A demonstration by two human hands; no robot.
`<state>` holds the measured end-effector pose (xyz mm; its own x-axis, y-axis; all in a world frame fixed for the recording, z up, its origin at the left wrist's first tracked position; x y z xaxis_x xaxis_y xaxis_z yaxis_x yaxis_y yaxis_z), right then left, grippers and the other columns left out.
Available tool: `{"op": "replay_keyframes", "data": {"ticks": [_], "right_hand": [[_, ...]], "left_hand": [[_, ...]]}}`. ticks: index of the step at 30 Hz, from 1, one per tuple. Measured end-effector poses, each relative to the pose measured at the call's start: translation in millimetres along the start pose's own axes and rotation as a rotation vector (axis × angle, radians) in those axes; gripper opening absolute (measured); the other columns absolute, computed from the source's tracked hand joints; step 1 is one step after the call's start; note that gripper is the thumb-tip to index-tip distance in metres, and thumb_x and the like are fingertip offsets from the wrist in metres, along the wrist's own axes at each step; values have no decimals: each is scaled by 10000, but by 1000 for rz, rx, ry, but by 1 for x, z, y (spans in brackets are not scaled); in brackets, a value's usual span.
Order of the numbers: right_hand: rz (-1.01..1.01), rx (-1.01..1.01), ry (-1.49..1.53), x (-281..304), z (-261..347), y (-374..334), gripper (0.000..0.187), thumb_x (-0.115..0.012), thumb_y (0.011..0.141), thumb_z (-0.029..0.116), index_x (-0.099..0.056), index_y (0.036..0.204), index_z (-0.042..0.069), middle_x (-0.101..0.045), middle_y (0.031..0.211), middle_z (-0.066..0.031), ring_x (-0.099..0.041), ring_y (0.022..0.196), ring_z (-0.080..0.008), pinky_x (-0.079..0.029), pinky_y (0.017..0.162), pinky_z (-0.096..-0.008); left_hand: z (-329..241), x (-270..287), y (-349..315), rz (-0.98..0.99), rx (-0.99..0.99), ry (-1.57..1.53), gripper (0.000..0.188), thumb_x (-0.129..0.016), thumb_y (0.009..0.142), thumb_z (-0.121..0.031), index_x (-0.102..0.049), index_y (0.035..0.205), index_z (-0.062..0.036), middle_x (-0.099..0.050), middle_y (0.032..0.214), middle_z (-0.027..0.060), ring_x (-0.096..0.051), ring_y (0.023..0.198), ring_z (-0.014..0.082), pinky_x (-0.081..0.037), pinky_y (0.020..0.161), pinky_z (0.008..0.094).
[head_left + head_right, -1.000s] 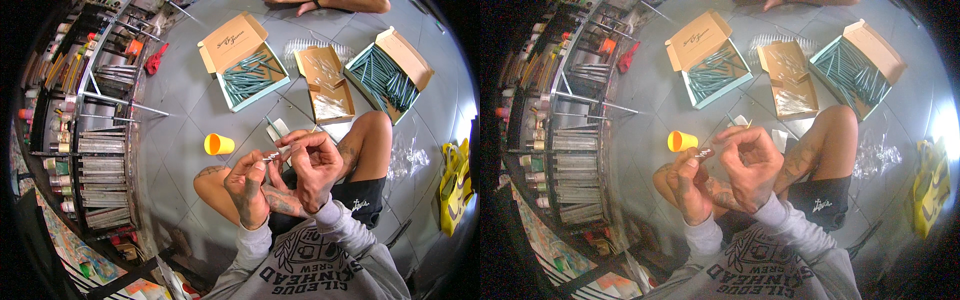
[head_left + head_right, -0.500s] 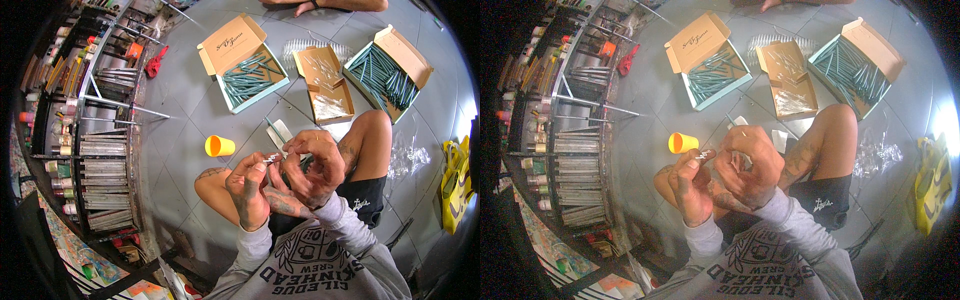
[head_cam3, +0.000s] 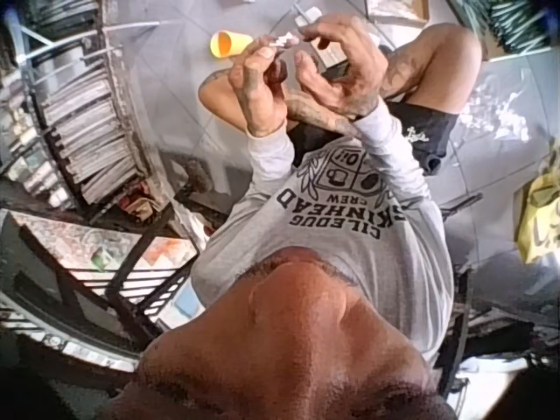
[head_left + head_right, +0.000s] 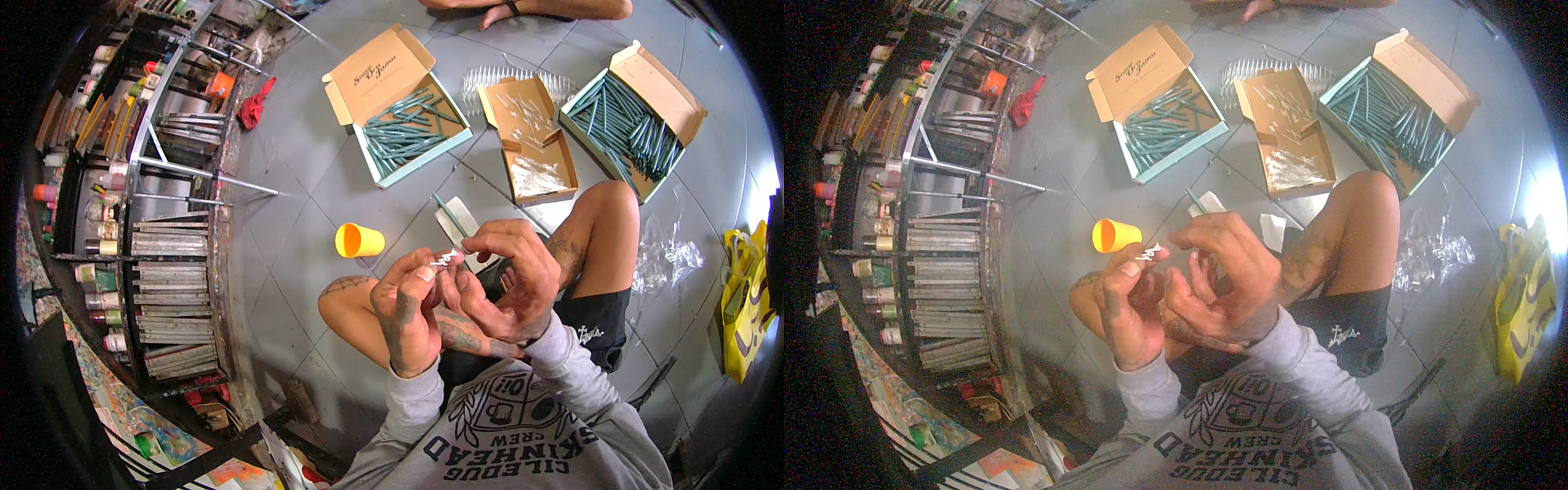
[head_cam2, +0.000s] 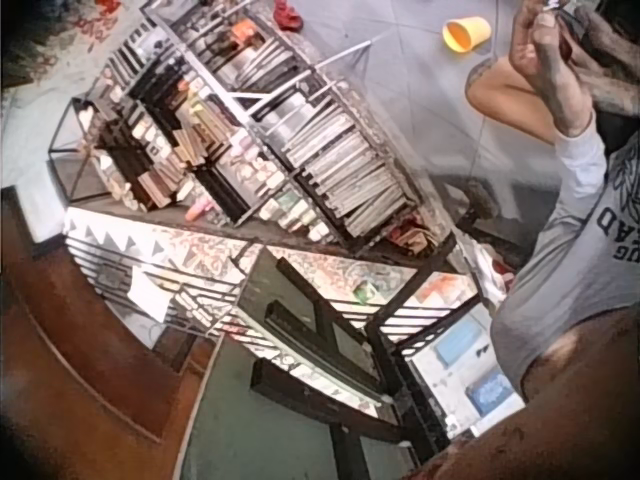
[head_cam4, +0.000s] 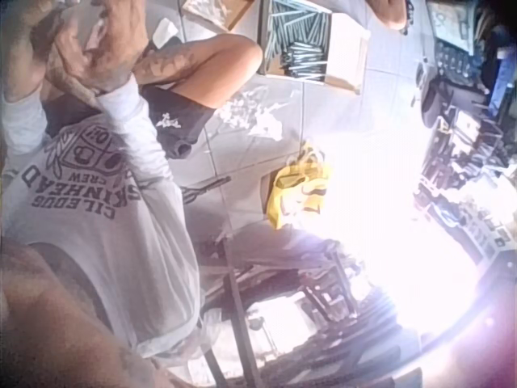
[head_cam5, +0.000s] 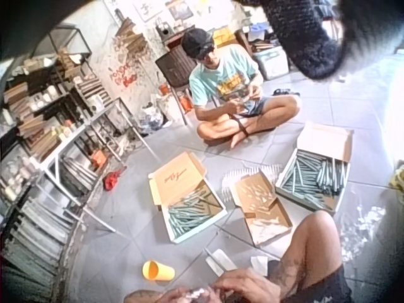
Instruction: The person assembles small components by hand while sitting on the floor. They pick up a thin metal needle and carefully fit a small plastic piece onto it, then place the assembled item aside.
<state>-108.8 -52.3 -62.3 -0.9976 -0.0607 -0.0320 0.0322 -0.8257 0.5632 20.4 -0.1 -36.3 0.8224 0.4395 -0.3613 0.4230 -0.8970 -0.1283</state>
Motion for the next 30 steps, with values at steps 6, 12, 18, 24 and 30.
{"op": "replay_keyframes", "data": {"ticks": [6,12,18,24,30], "right_hand": [[116,82,-22,14,-12,-3,284,-780,725,19,-675,989,17,-658,905,-139,-666,792,-265,-528,678,-326],[330,-55,-82,40,-25,-21,212,-772,749,-8,-707,950,3,-687,900,-119,-675,794,-230,-531,707,-314],[407,-166,-175,69,-53,-40,200,-673,774,-73,-677,958,6,-689,1005,-150,-688,860,-249,-553,755,-314],[250,-608,-5,78,-96,-73,79,-618,926,32,-577,975,-14,-690,1038,-126,-660,907,-177,-556,762,-312],[402,-537,-86,26,-166,-89,22,-573,938,14,-556,935,1,-655,824,-53,-605,725,-107,-502,678,-237]], "left_hand": [[12,3,-3,12,81,26,198,-612,869,-138,-659,949,38,-701,914,80,-394,614,20,-331,547,172],[47,22,-12,102,301,67,245,-610,870,-193,-664,1002,5,-716,956,117,-390,620,42,-350,575,208],[90,70,5,137,269,257,405,-596,904,-384,-712,1030,-16,-734,1012,116,-466,612,42,-394,634,172],[137,157,155,-243,29,569,252,-654,892,-197,-714,1096,-61,-725,1110,72,-669,1067,175,-500,896,279],[212,178,237,-307,181,878,346,-681,822,-370,-737,1071,-136,-734,1089,54,-693,1023,244,-515,918,338]]}}
Point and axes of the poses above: each hand's wrist, its own y-axis towards the middle knuckle, its own x-axis out of the back of the hand, z = x × y, the point moved 2 cm from there along y, towards the middle knuckle
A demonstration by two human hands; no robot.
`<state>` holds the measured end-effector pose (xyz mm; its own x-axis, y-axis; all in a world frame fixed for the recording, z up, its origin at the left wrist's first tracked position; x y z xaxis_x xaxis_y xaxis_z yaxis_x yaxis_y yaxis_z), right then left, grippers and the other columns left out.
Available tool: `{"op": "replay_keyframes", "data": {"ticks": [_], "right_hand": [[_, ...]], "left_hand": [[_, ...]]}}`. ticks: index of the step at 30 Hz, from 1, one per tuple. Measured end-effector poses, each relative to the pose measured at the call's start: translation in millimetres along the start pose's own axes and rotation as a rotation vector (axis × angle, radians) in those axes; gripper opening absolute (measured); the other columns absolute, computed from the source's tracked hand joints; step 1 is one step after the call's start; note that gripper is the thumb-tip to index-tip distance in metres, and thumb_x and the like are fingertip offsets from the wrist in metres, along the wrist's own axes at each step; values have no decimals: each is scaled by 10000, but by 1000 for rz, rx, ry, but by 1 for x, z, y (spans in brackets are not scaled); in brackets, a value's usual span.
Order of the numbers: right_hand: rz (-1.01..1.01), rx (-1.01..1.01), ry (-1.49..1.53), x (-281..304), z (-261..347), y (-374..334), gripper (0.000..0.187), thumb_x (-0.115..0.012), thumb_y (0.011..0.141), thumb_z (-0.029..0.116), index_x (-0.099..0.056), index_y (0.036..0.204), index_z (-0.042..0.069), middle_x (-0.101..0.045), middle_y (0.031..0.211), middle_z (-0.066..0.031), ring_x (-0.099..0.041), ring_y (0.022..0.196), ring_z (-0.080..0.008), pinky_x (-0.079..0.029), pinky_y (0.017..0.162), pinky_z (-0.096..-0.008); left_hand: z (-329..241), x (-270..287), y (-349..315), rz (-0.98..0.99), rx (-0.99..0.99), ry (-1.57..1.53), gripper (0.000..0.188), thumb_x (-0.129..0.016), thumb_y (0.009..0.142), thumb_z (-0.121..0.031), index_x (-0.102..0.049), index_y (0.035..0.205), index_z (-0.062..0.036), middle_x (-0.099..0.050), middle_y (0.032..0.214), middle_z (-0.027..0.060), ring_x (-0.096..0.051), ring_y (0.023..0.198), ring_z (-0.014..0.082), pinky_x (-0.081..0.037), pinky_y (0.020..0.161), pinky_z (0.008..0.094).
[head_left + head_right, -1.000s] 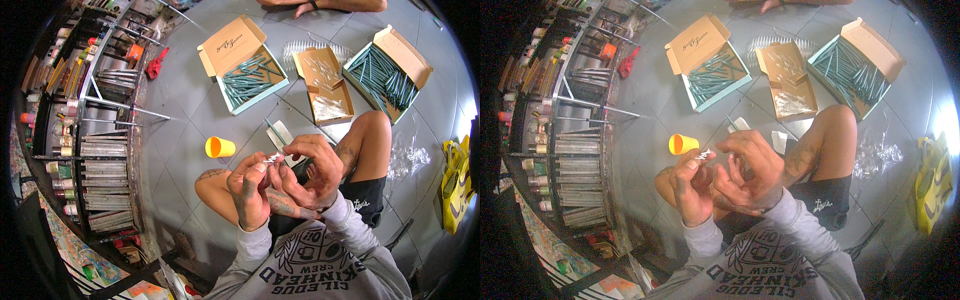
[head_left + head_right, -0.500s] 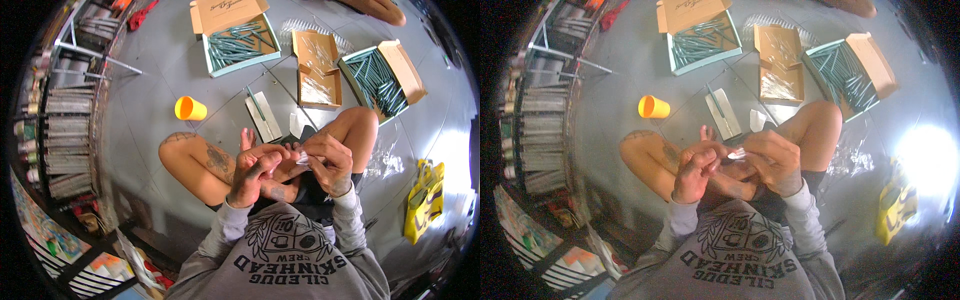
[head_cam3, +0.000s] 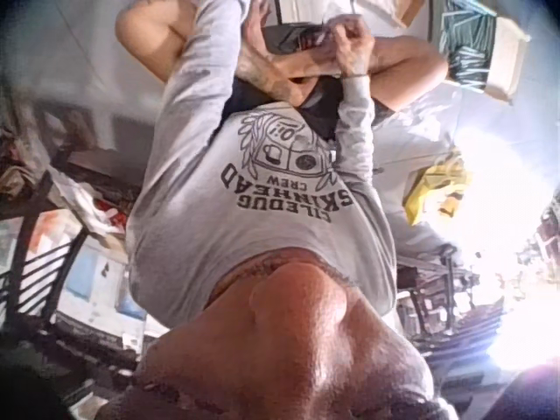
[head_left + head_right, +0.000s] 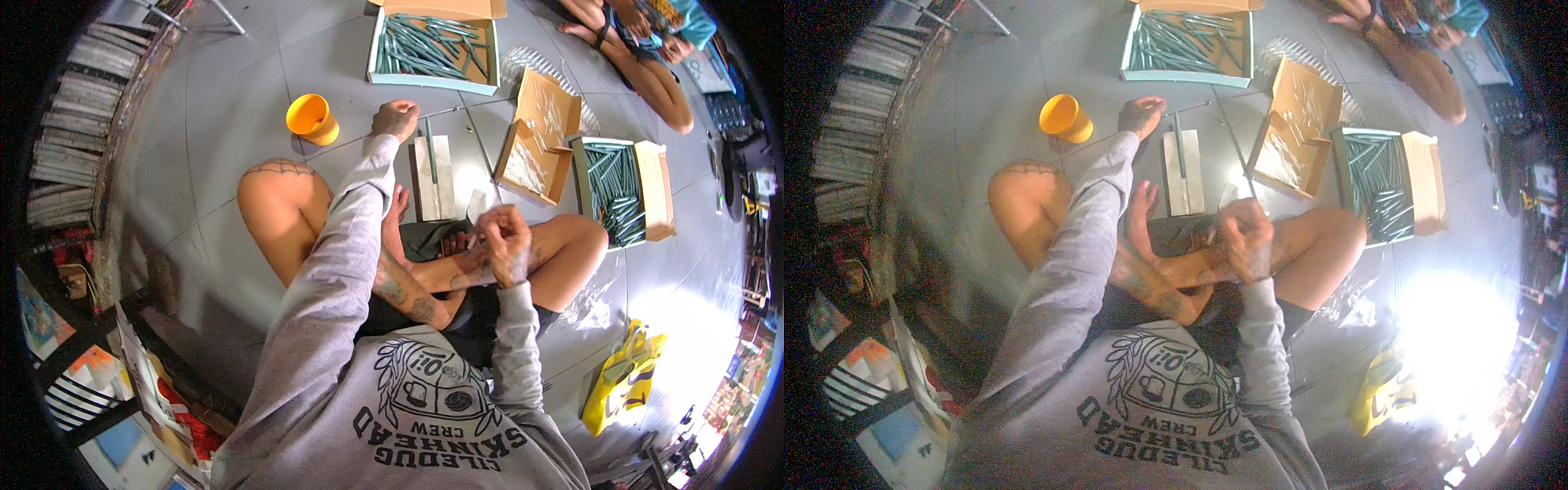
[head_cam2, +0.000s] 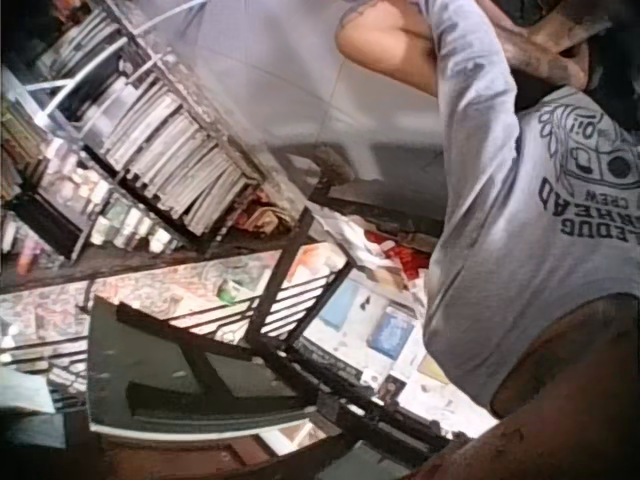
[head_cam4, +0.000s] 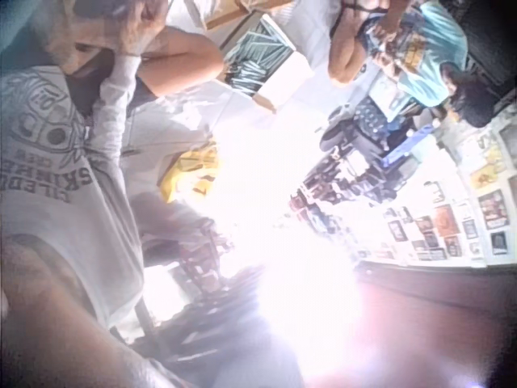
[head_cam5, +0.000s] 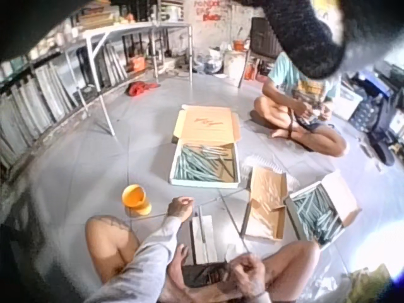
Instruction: The person assembles small components by hand while sitting on the floor. They pick up a thin metal needle and carefully fit a small plastic piece onto it, then place the assembled item aside.
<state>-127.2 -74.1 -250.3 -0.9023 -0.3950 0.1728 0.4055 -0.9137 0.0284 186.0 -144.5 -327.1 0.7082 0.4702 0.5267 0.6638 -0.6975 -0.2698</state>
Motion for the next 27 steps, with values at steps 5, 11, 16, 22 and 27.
{"op": "replay_keyframes", "data": {"ticks": [5,11,16,22,27], "right_hand": [[75,-50,155,-43,-33,50,130,-591,963,106,-585,937,-21,-614,765,-59,-589,665,-115,-560,641,-295],[-73,-220,197,-79,-43,95,182,-647,937,153,-625,975,-24,-616,749,-52,-587,625,-117,-538,589,-284],[-181,-451,463,-108,-46,99,233,-678,926,189,-631,1017,-20,-615,806,-54,-598,593,-136,-481,483,-279],[-172,-432,429,-123,-53,110,270,-685,932,211,-631,1048,-27,-606,830,-65,-625,609,-157,-475,475,-266],[-140,-420,381,-124,-60,115,276,-675,939,209,-633,1057,-38,-605,826,-64,-635,628,-161,-486,483,-260]], "left_hand": [[20,-9,3,90,121,-351,379,-715,818,-399,-738,1070,-117,-733,1093,66,-696,1006,214,-523,895,318],[17,-11,-4,202,37,-428,330,-679,898,-362,-744,1018,-62,-735,1026,43,-676,946,124,-517,806,248],[21,-18,0,434,53,-474,352,-595,960,-375,-727,1047,-60,-727,991,13,-654,891,110,-502,800,249],[24,-19,-1,407,43,-583,375,-593,951,-392,-713,1086,-63,-733,1034,29,-664,949,134,-501,849,264],[20,-4,-15,144,-44,-536,354,-655,907,-364,-720,989,-26,-732,932,68,-634,838,126,-498,766,255]]}}
Point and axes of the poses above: each hand's wrist, its own y-axis towards the middle knuckle, its own x-axis out of the back of the hand, z = x × y, the point moved 2 cm from there along y, towards the middle knuckle
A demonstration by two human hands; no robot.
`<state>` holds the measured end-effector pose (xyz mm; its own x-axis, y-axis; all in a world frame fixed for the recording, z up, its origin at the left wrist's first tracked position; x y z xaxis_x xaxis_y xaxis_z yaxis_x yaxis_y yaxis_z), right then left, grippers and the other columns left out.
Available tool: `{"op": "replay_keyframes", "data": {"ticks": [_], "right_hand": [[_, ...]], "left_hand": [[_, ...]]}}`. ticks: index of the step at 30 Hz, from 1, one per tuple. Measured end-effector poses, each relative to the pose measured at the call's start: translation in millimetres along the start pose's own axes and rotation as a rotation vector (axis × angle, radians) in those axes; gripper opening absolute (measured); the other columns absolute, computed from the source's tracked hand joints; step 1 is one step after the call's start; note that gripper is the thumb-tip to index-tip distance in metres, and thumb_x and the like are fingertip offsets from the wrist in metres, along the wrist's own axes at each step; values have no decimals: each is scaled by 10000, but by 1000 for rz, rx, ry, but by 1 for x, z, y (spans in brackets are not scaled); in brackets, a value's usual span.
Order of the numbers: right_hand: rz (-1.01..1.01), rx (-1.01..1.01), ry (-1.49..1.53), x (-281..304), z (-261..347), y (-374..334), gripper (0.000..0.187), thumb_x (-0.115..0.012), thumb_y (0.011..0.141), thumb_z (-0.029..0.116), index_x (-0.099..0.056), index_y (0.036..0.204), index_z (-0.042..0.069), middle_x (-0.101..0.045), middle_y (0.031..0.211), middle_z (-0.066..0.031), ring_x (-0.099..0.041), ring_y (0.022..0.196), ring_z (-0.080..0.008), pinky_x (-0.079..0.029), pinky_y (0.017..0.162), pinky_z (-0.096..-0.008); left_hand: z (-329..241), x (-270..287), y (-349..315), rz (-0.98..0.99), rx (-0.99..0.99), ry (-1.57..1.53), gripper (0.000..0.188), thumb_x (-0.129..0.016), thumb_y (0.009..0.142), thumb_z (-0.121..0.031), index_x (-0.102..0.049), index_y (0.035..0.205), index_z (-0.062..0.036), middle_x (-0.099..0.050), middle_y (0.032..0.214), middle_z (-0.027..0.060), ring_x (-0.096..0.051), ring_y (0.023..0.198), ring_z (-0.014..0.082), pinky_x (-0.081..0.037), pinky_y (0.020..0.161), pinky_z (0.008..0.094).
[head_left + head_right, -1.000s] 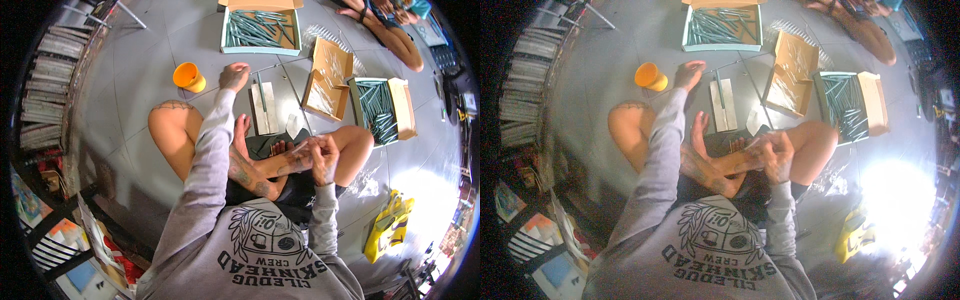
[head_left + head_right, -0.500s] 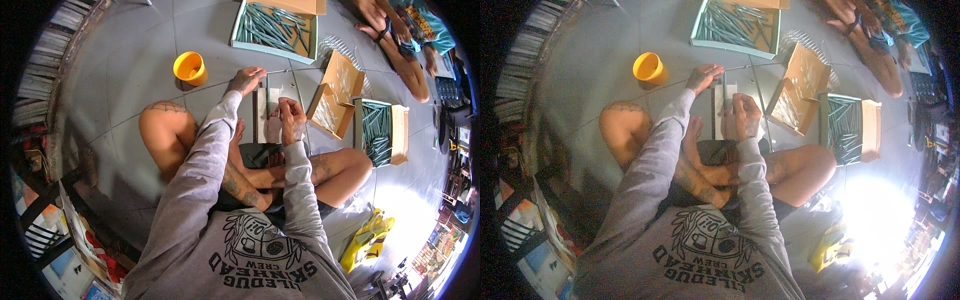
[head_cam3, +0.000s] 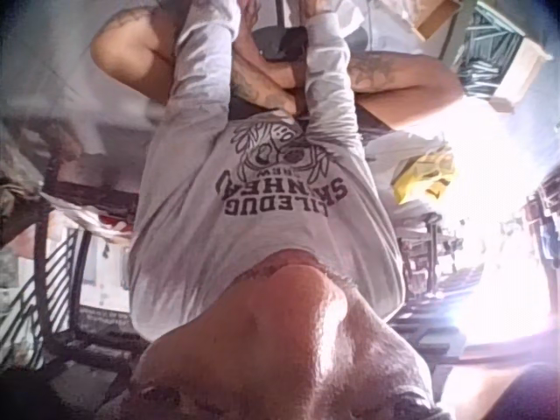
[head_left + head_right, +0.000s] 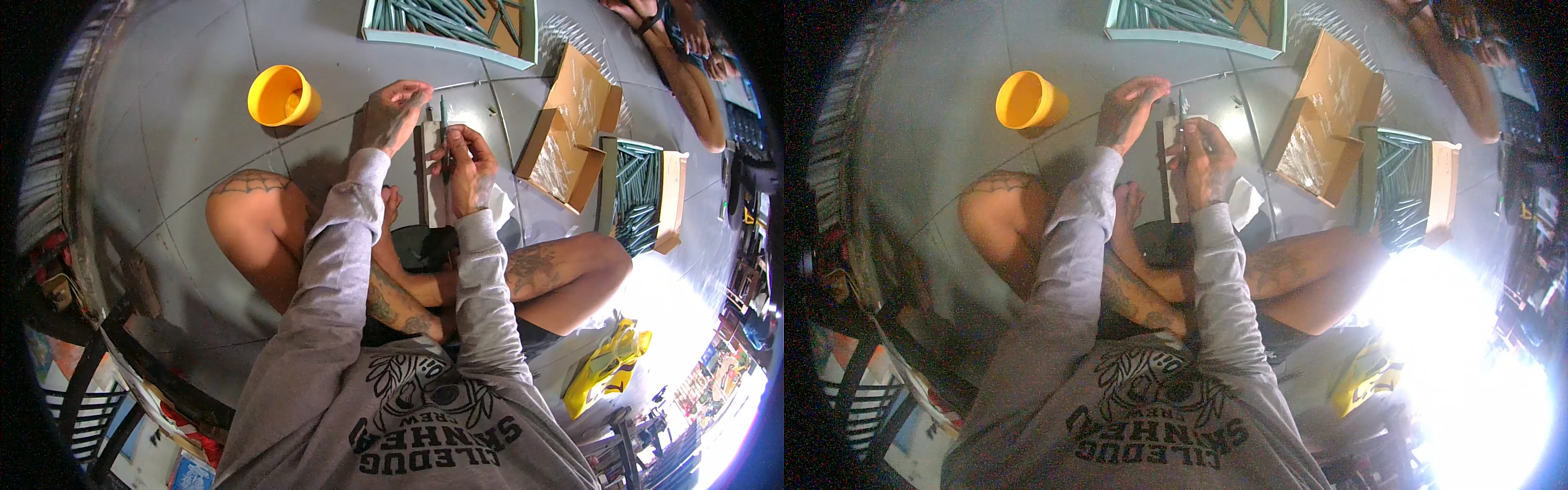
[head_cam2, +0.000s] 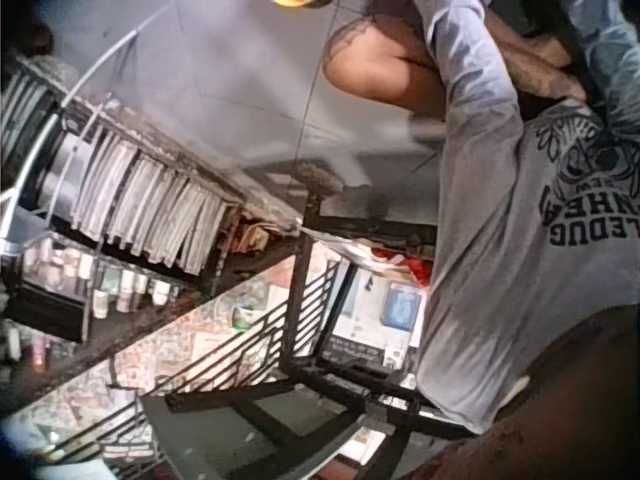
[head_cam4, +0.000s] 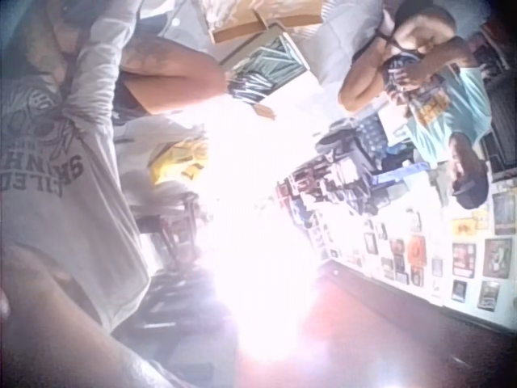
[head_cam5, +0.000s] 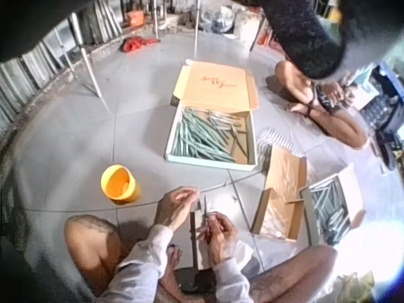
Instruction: The person assembles small components by hand while sitting on the floor. They pick up a thin metal needle and carefully fit a small plastic piece onto it, then place the assembled item aside.
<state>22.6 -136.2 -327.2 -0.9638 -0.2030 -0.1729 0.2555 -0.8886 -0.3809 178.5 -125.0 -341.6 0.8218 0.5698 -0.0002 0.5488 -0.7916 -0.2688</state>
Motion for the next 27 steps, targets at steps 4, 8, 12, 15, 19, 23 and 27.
{"op": "replay_keyframes", "data": {"ticks": [4,8,12,15,19,23,27], "right_hand": [[11,15,12,1,-2,2,263,-667,944,189,-638,1056,-47,-607,817,-65,-639,634,-161,-501,490,-264],[-2,12,-9,1,-1,0,251,-664,944,172,-642,1048,-55,-622,819,-78,-644,643,-160,-517,504,-270],[-4,-4,22,-1,1,-2,253,-670,940,171,-643,1047,-56,-633,820,-89,-644,643,-158,-527,517,-271],[-15,-20,62,-2,2,-4,256,-674,937,173,-644,1046,-57,-638,810,-92,-641,635,-158,-531,522,-273],[-13,-34,120,-3,1,-5,255,-660,935,193,-639,1024,-46,-649,730,-100,-614,571,-154,-493,484,-281],[-59,-30,50,0,-1,-3,249,-677,920,198,-646,970,-44,-633,703,-77,-587,536,-135,-464,461,-270],[-158,-38,-16,2,-6,-1,270,-720,894,218,-653,880,-44,-607,657,-35,-542,493,-100,-420,428,-246]], "left_hand": [[-4,4,-2,102,27,71,388,-660,863,-404,-734,937,-29,-729,869,41,-620,783,114,-477,733,241],[-4,5,0,125,78,192,377,-680,816,-437,-754,926,-85,-726,845,28,-617,753,118,-472,719,252],[-2,3,1,98,112,312,380,-721,777,-475,-765,951,-140,-738,874,30,-653,783,130,-494,744,272],[0,2,1,95,118,326,376,-744,769,-465,-766,968,-148,-747,905,37,-679,811,141,-511,753,280],[4,1,1,118,84,254,367,-751,786,-441,-764,994,-138,-752,923,42,-694,814,150,-530,745,288],[5,-3,1,89,32,281,362,-761,799,-418,-762,1001,-117,-754,927,40,-699,818,144,-537,750,282],[1,-4,-5,25,34,336,336,-776,797,-393,-768,974,-108,-755,908,33,-699,798,143,-539,745,281]]}}
Point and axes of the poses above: each hand's wrist, its own y-axis towards the middle knuckle, its own x-axis out of the back of the hand, z = x × y, the point moved 2 cm from there along y, towards the middle knuckle
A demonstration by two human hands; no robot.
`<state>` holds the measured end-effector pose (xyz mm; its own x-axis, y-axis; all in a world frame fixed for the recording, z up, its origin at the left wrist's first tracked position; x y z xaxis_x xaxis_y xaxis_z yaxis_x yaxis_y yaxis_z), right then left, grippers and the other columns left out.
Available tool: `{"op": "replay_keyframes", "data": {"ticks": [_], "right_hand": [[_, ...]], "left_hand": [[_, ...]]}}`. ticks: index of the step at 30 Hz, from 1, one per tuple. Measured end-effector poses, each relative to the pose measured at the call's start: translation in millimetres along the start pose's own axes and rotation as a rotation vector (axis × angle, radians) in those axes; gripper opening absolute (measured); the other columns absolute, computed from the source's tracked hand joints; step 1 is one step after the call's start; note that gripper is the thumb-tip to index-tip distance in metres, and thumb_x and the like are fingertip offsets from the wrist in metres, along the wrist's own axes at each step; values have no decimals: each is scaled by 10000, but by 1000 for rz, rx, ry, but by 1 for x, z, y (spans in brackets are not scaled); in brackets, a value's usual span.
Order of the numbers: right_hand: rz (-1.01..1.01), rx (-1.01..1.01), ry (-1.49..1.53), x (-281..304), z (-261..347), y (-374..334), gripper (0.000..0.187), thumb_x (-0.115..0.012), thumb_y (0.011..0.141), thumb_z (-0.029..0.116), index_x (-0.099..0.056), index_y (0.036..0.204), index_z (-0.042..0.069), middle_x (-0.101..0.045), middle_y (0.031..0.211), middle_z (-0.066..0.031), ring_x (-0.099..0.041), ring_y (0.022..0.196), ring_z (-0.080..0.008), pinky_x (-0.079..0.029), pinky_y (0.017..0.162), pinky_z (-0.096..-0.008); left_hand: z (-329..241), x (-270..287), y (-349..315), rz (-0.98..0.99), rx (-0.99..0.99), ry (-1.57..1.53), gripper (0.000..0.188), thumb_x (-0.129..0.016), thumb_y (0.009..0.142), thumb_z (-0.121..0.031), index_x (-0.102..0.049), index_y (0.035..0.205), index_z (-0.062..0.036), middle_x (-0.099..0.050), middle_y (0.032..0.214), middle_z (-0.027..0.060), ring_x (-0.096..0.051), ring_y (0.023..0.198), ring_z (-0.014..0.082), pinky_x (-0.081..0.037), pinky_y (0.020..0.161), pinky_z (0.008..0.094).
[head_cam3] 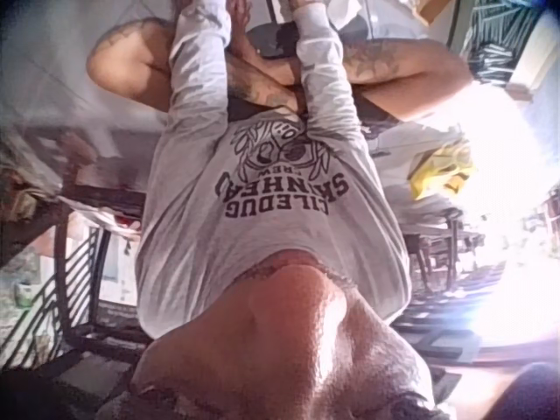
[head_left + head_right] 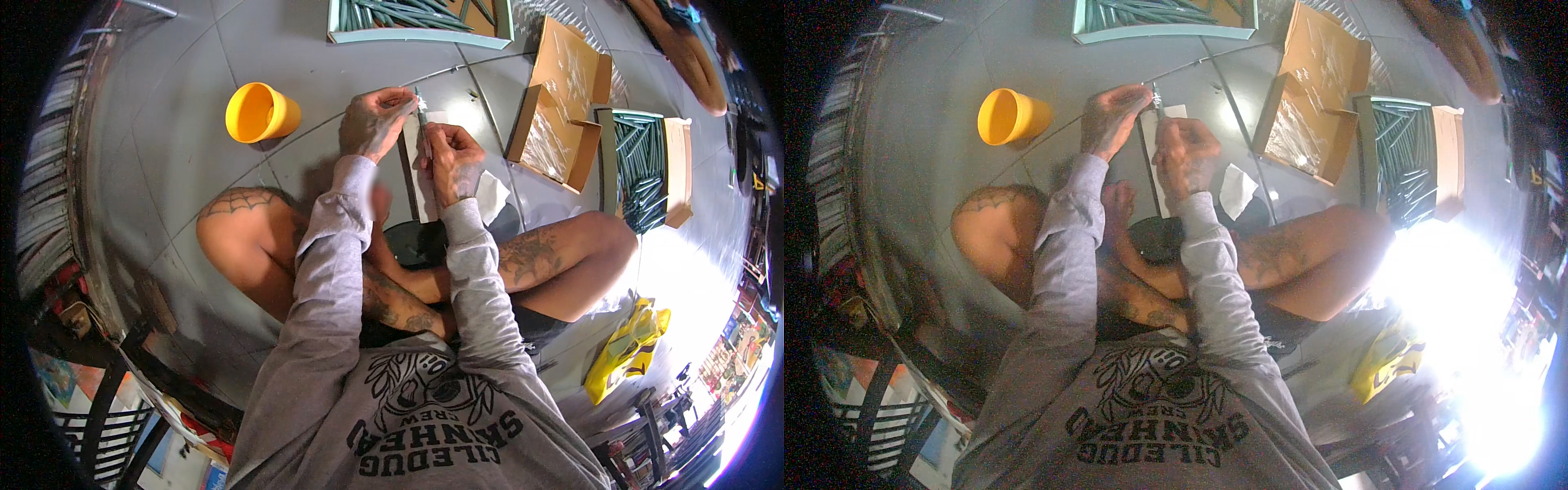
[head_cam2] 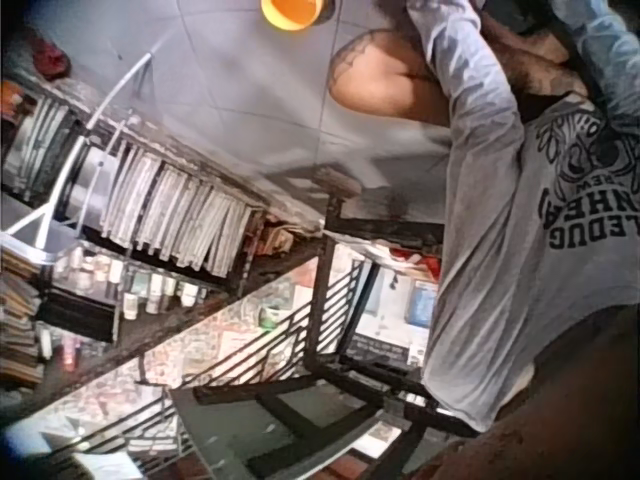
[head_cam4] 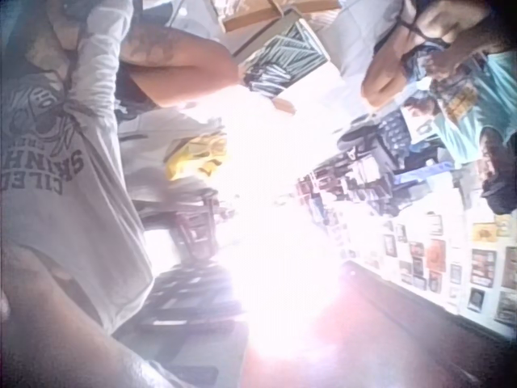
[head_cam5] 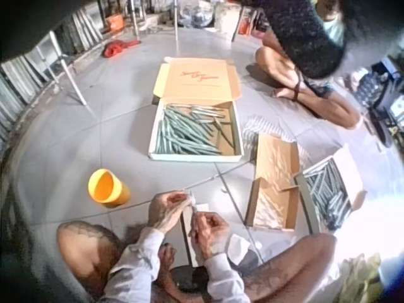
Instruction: The person assembles small components by hand while sitting on the floor. They pick up a thin metal needle and carefully fit a small plastic piece onto it, then place the assembled item aside.
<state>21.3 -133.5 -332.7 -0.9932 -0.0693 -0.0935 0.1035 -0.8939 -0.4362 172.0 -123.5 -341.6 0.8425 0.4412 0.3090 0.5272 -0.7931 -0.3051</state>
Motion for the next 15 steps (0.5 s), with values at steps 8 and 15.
{"op": "replay_keyframes", "data": {"ticks": [8,15], "right_hand": [[-61,-7,-32,-2,1,2,308,-752,862,242,-638,830,-42,-606,646,-41,-533,472,-101,-417,412,-242],[-72,47,-90,-3,3,1,286,-742,852,210,-637,818,-54,-621,641,-59,-566,474,-116,-428,398,-257]], "left_hand": [[-6,-1,-3,-59,17,64,387,-756,787,-475,-777,946,-122,-753,870,16,-698,772,144,-544,718,303],[-2,-4,-1,-28,45,55,452,-785,792,-424,-754,1023,-36,-748,949,75,-681,871,137,-526,801,293]]}}
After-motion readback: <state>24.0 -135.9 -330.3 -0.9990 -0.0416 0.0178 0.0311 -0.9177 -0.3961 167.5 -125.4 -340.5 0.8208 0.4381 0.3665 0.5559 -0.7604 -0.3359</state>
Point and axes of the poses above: each hand's wrist, its own y-axis towards the middle knuckle, its own x-axis out of the back of the hand, z = x × y, the point moved 2 cm from there along y, towards the middle knuckle
